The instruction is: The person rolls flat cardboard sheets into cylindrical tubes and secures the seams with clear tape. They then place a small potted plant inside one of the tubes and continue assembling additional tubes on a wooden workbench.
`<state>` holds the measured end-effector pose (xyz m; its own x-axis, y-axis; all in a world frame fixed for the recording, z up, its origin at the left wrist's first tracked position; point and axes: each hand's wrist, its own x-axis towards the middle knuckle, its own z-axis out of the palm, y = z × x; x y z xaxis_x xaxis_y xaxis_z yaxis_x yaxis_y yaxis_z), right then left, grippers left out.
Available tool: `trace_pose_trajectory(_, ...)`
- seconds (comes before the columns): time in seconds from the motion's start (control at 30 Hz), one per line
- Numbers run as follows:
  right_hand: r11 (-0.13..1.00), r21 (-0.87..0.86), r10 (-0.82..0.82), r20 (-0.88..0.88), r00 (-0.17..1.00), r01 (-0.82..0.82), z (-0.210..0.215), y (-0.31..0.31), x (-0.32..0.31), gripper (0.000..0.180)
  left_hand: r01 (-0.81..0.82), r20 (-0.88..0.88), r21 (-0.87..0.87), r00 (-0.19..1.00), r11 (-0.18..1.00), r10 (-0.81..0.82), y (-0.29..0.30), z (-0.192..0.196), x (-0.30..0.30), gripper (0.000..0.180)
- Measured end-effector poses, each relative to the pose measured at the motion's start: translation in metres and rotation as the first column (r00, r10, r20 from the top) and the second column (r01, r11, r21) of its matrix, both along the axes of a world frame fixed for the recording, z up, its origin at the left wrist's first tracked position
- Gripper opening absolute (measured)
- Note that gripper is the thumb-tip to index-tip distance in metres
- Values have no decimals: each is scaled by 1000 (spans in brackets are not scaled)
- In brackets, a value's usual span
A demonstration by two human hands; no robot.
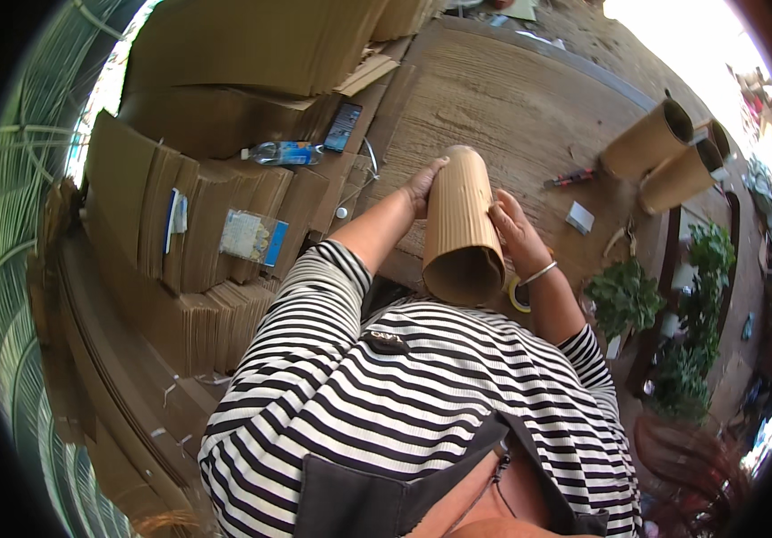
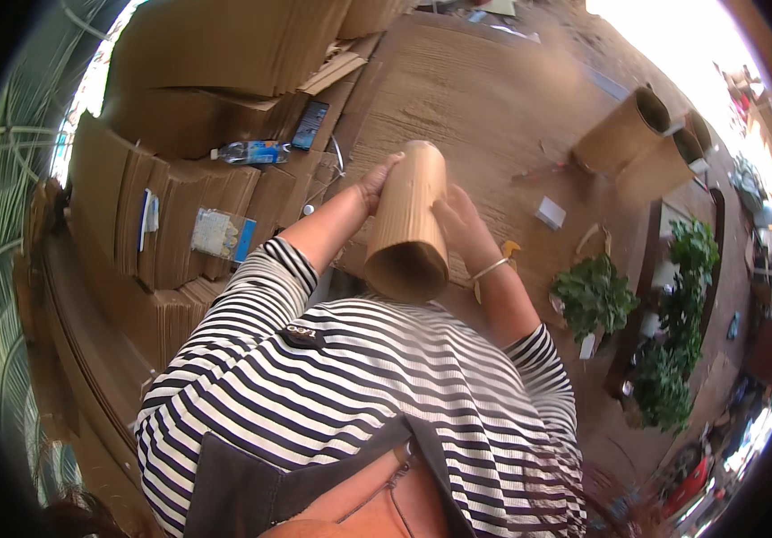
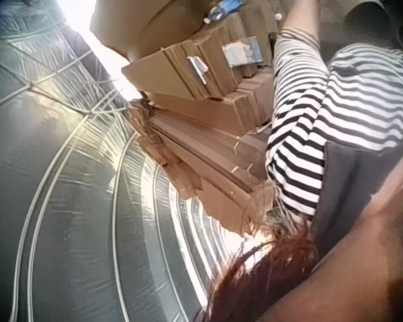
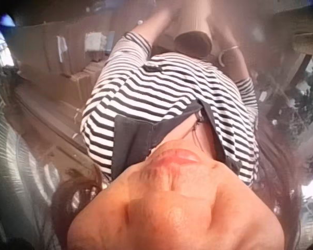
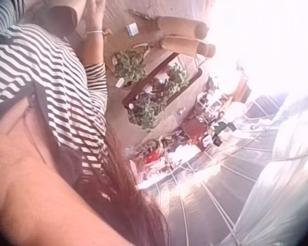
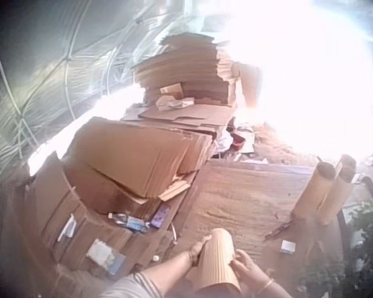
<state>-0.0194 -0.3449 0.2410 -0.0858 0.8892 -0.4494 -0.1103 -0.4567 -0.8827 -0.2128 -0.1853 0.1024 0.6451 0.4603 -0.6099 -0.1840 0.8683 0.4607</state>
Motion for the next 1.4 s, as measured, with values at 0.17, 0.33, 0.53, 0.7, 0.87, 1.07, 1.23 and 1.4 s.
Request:
trace_pose_trajectory(0.17, 981, -195, -21, -49, 999, 11, -24, -5, -4, 111, 219, -199, 165, 962, 962, -185, 16, -9, 15, 68)
trace_pose_trajectory(0.33, 886, -462, -221, -366, 904, 29, -78, 7, 20, 92, 470, -573, 359, 793, 807, -207, 8, 29, 42, 87)
trace_pose_trajectory(0.53, 765, -640, -494, -649, 579, -65, -150, -8, -1, 43, 938, -905, 226, 301, 262, -299, -12, 83, 77, 105)
trace_pose_trajectory(0.7, 616, -786, -682, -566, 464, -52, -236, -37, -11, 43, 991, -957, 127, 115, -31, -266, -43, 35, 84, 100)
trace_pose_trajectory(0.87, 623, -774, -570, -549, 611, -113, -212, -57, -23, 44, 972, -965, 220, 205, -85, -161, -82, -74, 47, 99)
trace_pose_trajectory(1.07, 833, -483, 352, 85, 932, -270, -195, -16, 19, 43, 947, -953, 298, 287, -121, -99, -94, -48, 21, 104)
trace_pose_trajectory(1.23, 904, -64, 223, 914, 339, -424, -182, -12, 11, 83, 940, -942, 337, 337, -54, -10, -118, -43, -3, 94)
trace_pose_trajectory(1.4, 881, -208, 402, 804, 439, -425, -214, -2, 27, 99, 927, -924, 371, 363, -48, -119, -75, -59, 11, 83)
